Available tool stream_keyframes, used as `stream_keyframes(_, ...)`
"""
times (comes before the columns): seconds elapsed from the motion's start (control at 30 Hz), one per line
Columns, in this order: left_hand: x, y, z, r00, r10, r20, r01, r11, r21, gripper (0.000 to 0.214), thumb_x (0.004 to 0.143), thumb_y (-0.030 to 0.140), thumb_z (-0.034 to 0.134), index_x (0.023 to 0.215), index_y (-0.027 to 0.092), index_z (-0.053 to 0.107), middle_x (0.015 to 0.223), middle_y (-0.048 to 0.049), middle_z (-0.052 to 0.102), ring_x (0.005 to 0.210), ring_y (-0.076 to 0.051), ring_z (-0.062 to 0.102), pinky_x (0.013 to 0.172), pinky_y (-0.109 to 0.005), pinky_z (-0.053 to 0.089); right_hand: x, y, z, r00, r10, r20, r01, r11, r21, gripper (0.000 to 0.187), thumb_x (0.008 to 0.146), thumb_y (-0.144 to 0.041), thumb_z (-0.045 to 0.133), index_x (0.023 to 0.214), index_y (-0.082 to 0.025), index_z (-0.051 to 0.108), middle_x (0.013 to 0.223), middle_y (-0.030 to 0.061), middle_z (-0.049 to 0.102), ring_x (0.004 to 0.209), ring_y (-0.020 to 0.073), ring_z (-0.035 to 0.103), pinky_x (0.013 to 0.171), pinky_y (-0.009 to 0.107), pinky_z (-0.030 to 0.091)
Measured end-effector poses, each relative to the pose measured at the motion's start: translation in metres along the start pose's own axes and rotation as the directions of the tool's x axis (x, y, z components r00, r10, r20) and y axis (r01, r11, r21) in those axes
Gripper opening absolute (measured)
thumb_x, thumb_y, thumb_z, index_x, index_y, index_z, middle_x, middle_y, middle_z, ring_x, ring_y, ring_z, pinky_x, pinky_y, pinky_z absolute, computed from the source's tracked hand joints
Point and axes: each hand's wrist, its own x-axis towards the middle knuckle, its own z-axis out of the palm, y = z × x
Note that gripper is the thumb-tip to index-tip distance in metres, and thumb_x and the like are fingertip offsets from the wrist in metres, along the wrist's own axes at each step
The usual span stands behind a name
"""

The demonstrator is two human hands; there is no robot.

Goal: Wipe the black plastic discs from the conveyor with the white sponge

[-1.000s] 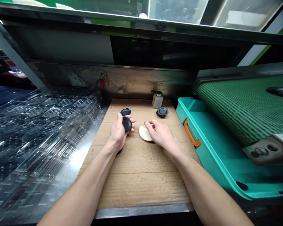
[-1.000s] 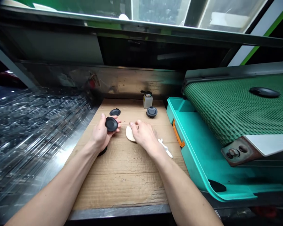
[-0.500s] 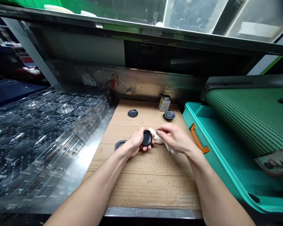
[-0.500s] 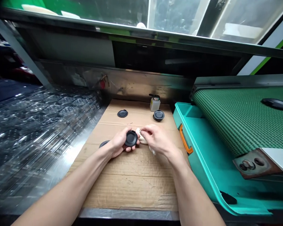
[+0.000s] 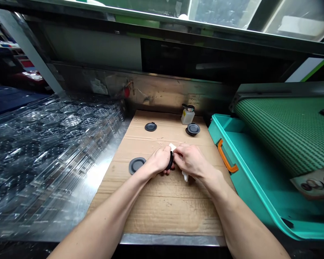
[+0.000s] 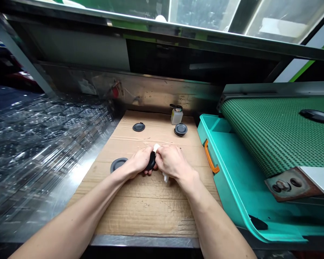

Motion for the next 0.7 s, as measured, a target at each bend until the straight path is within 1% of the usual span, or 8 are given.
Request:
stream_keyframes(0.1,-0.0015,0.0012,0.0000,0.999,0.039,0.008,-0.039,0.999,0.031,0.059,0.093,0.045,0.027,0.057,0.015,0.062,0.046,-0.0094,0.059,0.035,-0.015,0.051,0.032,-0.023,0.037,0.0007,-0.0013,-0.0028,1.000,-0.014,0.008,0.014,1.000,-0.005,0.019,0.088,-0.017,0.049,0.075,-0.019,0.063,0.079,0.0026,0.064,0.075,0.0155,0.057,0.071,0.025,0.038)
stream_keyframes(0.2,-0.0031,0.0029,-0.0001,0.996,0.082,0.031,-0.083,0.996,0.020,0.057,0.093,0.043,0.030,0.056,0.016,0.063,0.046,-0.0095,0.059,0.034,-0.016,0.051,0.033,-0.024,0.038,0.0021,-0.0012,-0.0041,0.999,-0.033,-0.025,0.034,0.999,0.024,0.017,0.088,-0.016,0.049,0.083,-0.019,0.064,0.082,0.0028,0.066,0.077,0.0154,0.058,0.072,0.024,0.038)
stream_keyframes(0.23,-0.0038,0.0039,0.0001,0.995,0.090,0.032,-0.091,0.996,0.019,0.056,0.093,0.042,0.031,0.056,0.016,0.063,0.046,-0.0094,0.059,0.034,-0.016,0.050,0.033,-0.024,0.037,0.0024,-0.0008,-0.0046,0.999,-0.037,-0.028,0.038,0.999,0.033,0.017,0.088,-0.016,0.049,0.082,-0.019,0.064,0.081,0.0025,0.065,0.076,0.0151,0.057,0.071,0.024,0.038)
stream_keyframes(0.4,-0.0072,0.0095,0.0016,0.996,0.088,0.025,-0.089,0.992,0.094,0.055,0.093,0.040,0.030,0.054,0.017,0.060,0.046,-0.0090,0.059,0.035,-0.017,0.051,0.035,-0.026,0.038,0.0007,-0.0002,-0.0087,1.000,-0.008,0.012,0.007,0.999,0.036,0.023,0.083,-0.015,0.051,0.062,-0.019,0.058,0.065,0.0001,0.062,0.061,0.0132,0.051,0.062,0.024,0.034)
stream_keyframes(0.5,-0.0074,0.0100,0.0015,0.997,0.070,0.022,-0.071,0.996,0.059,0.056,0.093,0.045,0.032,0.054,0.017,0.061,0.051,-0.0102,0.062,0.037,-0.018,0.053,0.034,-0.027,0.037,-0.0001,-0.0003,-0.0108,0.999,-0.034,-0.010,0.034,0.997,0.070,0.022,0.084,-0.015,0.050,0.064,-0.019,0.059,0.067,-0.0002,0.063,0.061,0.0124,0.051,0.063,0.023,0.034)
stream_keyframes(0.57,-0.0067,0.0092,0.0014,0.997,0.071,0.028,-0.072,0.997,0.036,0.058,0.093,0.050,0.034,0.053,0.017,0.060,0.050,-0.0100,0.061,0.036,-0.017,0.053,0.033,-0.026,0.036,0.0003,0.0008,-0.0107,0.998,-0.045,-0.034,0.048,0.994,0.093,0.020,0.083,-0.015,0.050,0.066,-0.019,0.060,0.069,-0.0001,0.064,0.063,0.0121,0.052,0.064,0.023,0.035)
stream_keyframes(0.63,-0.0058,0.0079,0.0020,0.996,0.079,0.034,-0.081,0.995,0.050,0.060,0.092,0.053,0.034,0.052,0.017,0.060,0.047,-0.0096,0.059,0.034,-0.017,0.052,0.033,-0.026,0.036,0.0012,0.0029,-0.0095,0.999,-0.020,-0.028,0.022,0.994,0.108,0.018,0.081,-0.015,0.051,0.066,-0.019,0.060,0.068,-0.0001,0.064,0.061,0.0118,0.052,0.063,0.022,0.035)
stream_keyframes(0.7,-0.0053,0.0067,0.0034,0.995,0.091,0.031,-0.093,0.993,0.068,0.060,0.093,0.052,0.034,0.053,0.016,0.061,0.047,-0.0102,0.059,0.034,-0.017,0.052,0.033,-0.025,0.037,0.0018,0.0050,-0.0080,0.999,0.030,0.010,-0.031,0.992,0.123,0.018,0.079,-0.016,0.053,0.063,-0.018,0.061,0.063,-0.0002,0.063,0.058,0.0117,0.051,0.061,0.023,0.034)
